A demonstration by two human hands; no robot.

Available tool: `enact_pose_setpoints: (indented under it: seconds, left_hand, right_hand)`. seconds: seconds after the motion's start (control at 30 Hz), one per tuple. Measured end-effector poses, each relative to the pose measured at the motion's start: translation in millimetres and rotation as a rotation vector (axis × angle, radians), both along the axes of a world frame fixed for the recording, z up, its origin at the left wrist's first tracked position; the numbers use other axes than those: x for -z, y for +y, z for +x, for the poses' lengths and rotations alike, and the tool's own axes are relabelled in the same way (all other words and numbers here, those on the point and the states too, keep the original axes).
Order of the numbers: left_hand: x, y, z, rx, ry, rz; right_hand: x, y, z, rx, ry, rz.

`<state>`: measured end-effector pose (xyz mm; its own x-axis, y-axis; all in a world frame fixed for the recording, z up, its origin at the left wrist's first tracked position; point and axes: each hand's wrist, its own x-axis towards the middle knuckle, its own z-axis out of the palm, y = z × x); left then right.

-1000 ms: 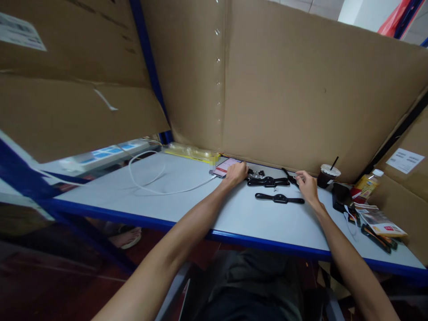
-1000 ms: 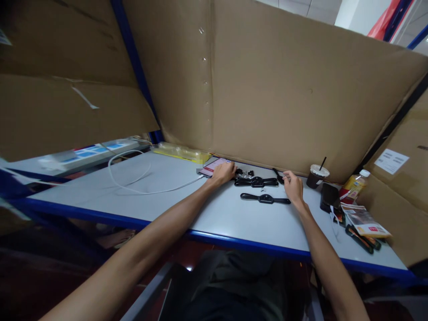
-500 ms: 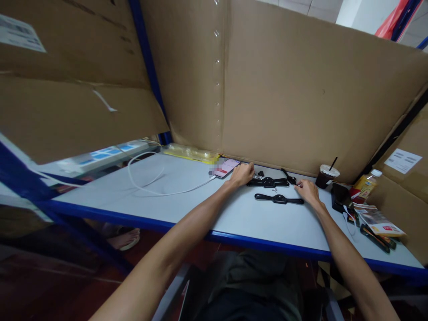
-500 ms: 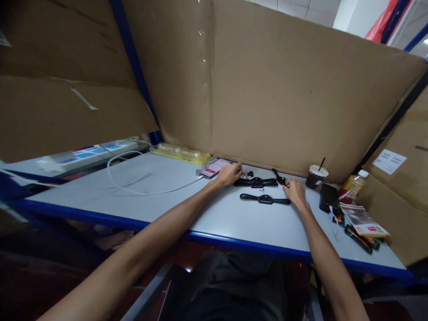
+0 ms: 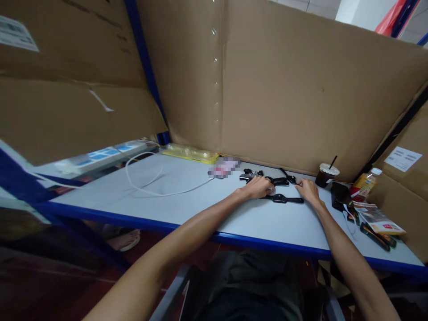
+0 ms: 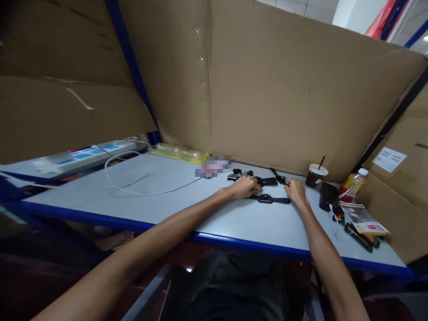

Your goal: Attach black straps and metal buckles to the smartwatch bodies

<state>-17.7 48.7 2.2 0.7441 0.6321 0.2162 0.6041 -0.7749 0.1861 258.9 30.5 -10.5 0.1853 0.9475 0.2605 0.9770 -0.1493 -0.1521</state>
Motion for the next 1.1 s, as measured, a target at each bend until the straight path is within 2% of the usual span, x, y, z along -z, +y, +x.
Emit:
enact_pose_setpoints:
  seconds: [0.4,0.67,0.83,0.93,1.1]
  left_hand:
    - [0.5,-0.9,-2.2,-0.051,0.034,0.075]
    - [-2.3,-1.1,-4.8,-0.098,0.074,0.001]
    - [-3.9,-1.3,-3.4,-0.131,0.068,0.008]
    - [-8.2,4.1,-7.2,-0.204,0.022,0.025]
    - [-16.1,22.2,-25.9,-0.414,-0.059,0.058]
  right_hand:
    - [-7.7,0.9,16.5,0.066,0.047,-0.087]
    - [-12.5,-2.9,12.8,0.076,0.052,-0.102]
    - [-13.1,-3.1,12.7,0.078,0.049,-0.111]
    - [-11.9,-2.1,14.0,0.078,0.038,-0.114]
    - [-10.4,-0.3,15.3,0.070,0.031,-0.113]
